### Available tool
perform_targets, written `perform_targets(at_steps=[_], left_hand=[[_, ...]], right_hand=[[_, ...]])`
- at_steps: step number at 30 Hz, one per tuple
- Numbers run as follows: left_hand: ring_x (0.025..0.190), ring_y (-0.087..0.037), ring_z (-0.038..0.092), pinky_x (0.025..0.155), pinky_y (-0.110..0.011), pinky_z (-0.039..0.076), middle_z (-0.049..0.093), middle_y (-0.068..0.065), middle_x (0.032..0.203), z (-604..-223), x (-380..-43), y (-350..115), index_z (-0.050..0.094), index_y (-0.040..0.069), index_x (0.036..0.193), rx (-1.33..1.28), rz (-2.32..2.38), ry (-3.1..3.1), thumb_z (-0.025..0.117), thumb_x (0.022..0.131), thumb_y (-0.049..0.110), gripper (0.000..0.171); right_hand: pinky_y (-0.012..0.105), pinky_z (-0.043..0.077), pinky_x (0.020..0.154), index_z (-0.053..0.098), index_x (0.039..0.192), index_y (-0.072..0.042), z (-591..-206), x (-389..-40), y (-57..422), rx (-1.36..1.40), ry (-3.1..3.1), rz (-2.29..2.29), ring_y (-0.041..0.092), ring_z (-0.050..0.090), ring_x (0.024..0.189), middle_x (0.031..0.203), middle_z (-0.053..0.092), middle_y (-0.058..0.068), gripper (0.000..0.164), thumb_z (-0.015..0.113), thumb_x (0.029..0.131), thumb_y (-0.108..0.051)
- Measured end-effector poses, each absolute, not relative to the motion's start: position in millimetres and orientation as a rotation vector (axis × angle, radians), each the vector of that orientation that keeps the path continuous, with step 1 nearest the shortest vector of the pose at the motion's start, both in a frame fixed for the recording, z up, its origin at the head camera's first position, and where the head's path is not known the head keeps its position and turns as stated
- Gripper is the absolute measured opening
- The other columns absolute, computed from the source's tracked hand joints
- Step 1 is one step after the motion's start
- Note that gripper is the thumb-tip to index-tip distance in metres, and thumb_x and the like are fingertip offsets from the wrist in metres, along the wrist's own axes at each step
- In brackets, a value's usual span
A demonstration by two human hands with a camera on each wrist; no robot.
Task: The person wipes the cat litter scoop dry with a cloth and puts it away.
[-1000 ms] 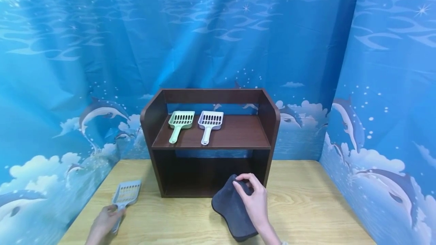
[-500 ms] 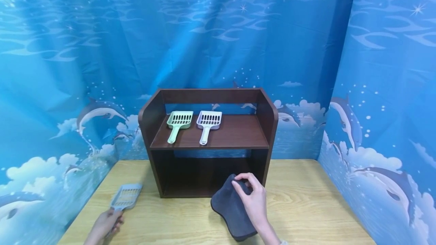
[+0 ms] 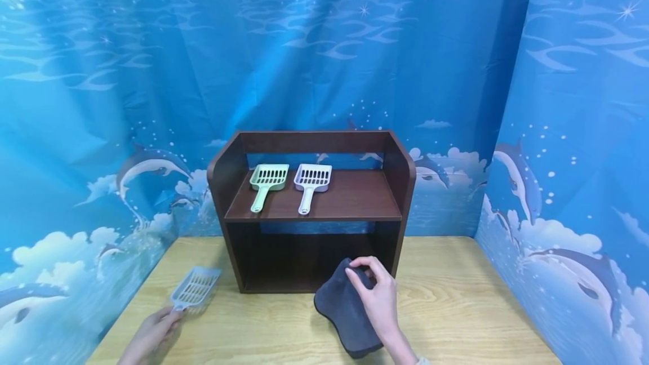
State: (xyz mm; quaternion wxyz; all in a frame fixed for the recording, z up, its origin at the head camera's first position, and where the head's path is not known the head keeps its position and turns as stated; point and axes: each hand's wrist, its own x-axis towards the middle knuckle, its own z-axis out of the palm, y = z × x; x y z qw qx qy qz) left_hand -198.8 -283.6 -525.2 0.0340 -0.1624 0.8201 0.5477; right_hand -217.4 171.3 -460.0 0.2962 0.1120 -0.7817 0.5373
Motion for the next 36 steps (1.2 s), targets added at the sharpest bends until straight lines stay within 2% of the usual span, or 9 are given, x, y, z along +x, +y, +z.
perform_targets(at_steps=[5,11,15,20,30,36], left_hand=[[0.053,-0.008,0.04,0.049,-0.023,0.038,0.053,0.0,0.074,-518.2,-196.1,-280.4,0.044,-0.01,0.126,-0.459,1.661,2.564,0.048,0.09,0.02,0.047],[0.048,-0.006,0.036,0.045,-0.021,0.035,0.051,-0.001,0.07,-510.6,-190.7,-278.9,0.05,-0.009,0.12,-0.357,1.655,2.576,0.049,0.091,0.016,0.038],[0.045,-0.004,0.034,0.042,-0.019,0.033,0.043,0.003,0.062,-505.1,-185.7,-280.3,0.05,-0.012,0.113,-0.156,1.649,2.531,0.048,0.092,0.015,0.034],[0.043,-0.002,0.033,0.04,-0.018,0.033,0.038,0.006,0.058,-498.5,-181.1,-279.8,0.047,-0.015,0.113,0.089,1.618,2.485,0.048,0.092,0.012,0.035],[0.044,0.001,0.035,0.038,-0.018,0.03,0.042,0.01,0.059,-493.5,-176.6,-277.3,0.043,-0.016,0.115,0.377,1.589,2.445,0.046,0.094,0.009,0.033],[0.047,0.002,0.039,0.039,-0.018,0.034,0.045,0.01,0.063,-492.3,-175.4,-272.9,0.044,-0.015,0.116,0.531,1.58,2.385,0.046,0.095,0.009,0.032]], right_hand=[[0.017,0.042,0.066,0.063,0.092,-0.024,-460.0,-216.9,170.2,0.309,-2.068,1.442,0.009,0.054,0.073,0.091,0.063,-0.009,0.015,0.071,0.08,-0.022],[0.017,0.042,0.065,0.064,0.093,-0.024,-459.3,-216.5,169.1,0.306,-2.066,1.451,0.009,0.054,0.073,0.091,0.063,-0.009,0.015,0.071,0.08,-0.022],[0.017,0.043,0.065,0.063,0.093,-0.024,-459.6,-216.3,168.6,0.298,-2.079,1.45,0.009,0.054,0.073,0.092,0.062,-0.009,0.015,0.071,0.08,-0.023],[0.017,0.043,0.065,0.063,0.094,-0.024,-459.7,-215.9,167.9,0.298,-2.084,1.456,0.01,0.054,0.073,0.092,0.063,-0.009,0.016,0.071,0.08,-0.024],[0.018,0.043,0.063,0.063,0.093,-0.025,-459.3,-216.9,168.2,0.288,-2.088,1.449,0.01,0.054,0.072,0.093,0.062,-0.01,0.016,0.071,0.08,-0.025],[0.018,0.043,0.062,0.063,0.093,-0.025,-460.6,-216.7,168.7,0.278,-2.092,1.449,0.01,0.054,0.071,0.092,0.062,-0.01,0.016,0.072,0.079,-0.026]])
